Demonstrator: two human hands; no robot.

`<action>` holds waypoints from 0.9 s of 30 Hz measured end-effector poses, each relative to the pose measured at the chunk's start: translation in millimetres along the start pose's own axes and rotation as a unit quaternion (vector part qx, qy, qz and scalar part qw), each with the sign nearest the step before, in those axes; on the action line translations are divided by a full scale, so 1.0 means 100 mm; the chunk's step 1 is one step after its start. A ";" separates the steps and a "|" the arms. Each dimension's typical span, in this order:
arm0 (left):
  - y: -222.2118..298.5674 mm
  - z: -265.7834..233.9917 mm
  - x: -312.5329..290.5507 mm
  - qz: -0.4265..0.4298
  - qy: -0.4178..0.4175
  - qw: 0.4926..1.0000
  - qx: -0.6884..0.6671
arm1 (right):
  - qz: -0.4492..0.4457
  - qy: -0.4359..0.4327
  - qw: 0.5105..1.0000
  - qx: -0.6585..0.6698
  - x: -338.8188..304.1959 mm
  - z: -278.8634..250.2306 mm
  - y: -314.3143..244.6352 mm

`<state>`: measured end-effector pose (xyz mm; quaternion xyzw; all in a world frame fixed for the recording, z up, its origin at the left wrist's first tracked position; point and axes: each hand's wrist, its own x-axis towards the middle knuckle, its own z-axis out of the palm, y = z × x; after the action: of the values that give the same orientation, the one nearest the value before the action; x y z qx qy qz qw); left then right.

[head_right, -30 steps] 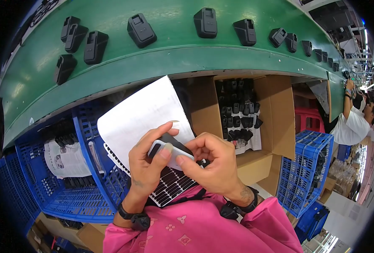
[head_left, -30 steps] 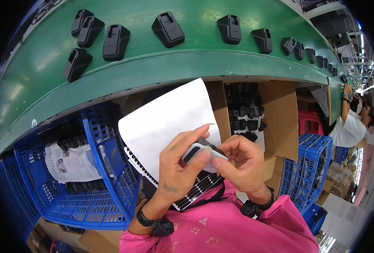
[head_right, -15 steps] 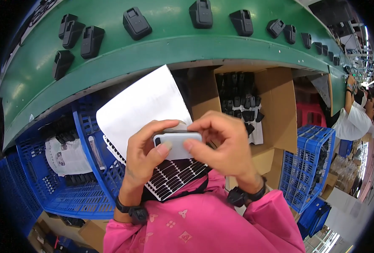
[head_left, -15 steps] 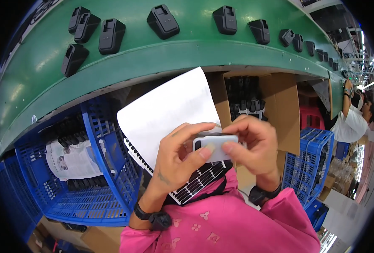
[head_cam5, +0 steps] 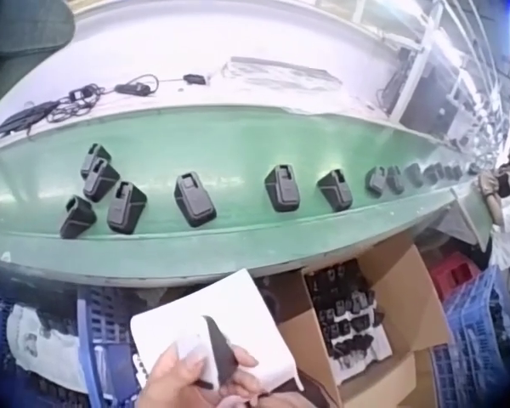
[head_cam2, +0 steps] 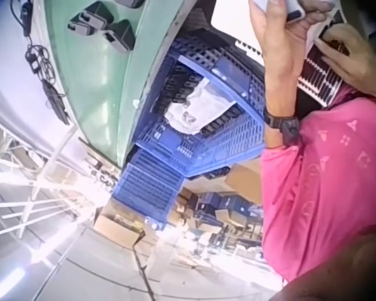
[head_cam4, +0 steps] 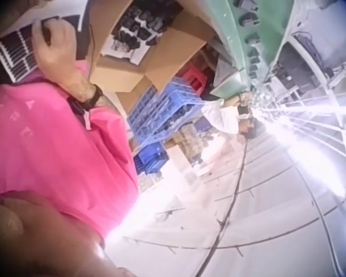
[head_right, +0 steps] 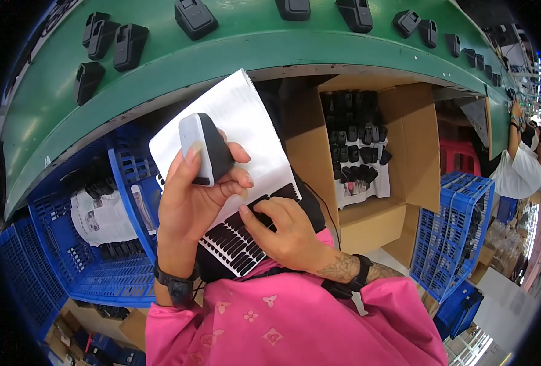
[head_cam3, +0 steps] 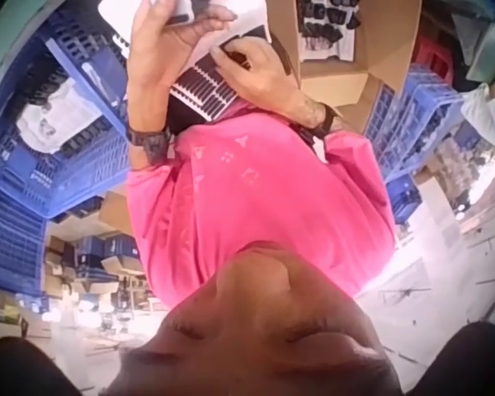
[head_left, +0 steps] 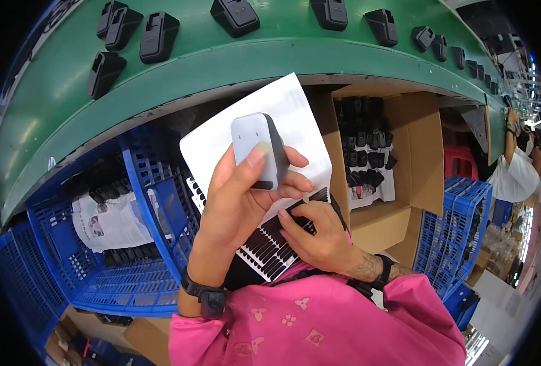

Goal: The person picks up a black plastic base from a blue crate, peels a sticker from a sheet, and presses it onto the bottom of the base before placing it onto a green conveyor belt.

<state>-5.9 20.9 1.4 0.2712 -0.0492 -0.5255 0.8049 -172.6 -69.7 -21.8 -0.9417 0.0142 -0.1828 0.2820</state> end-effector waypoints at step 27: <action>-0.22 0.29 -0.09 0.085 0.075 0.898 0.426 | 0.402 0.037 0.734 0.546 0.99 -0.80 -0.04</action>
<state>-38.9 11.2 17.3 0.6212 -0.2310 -0.3623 0.6554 -109.2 -120.9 75.5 -0.5250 0.3001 -0.0636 0.7939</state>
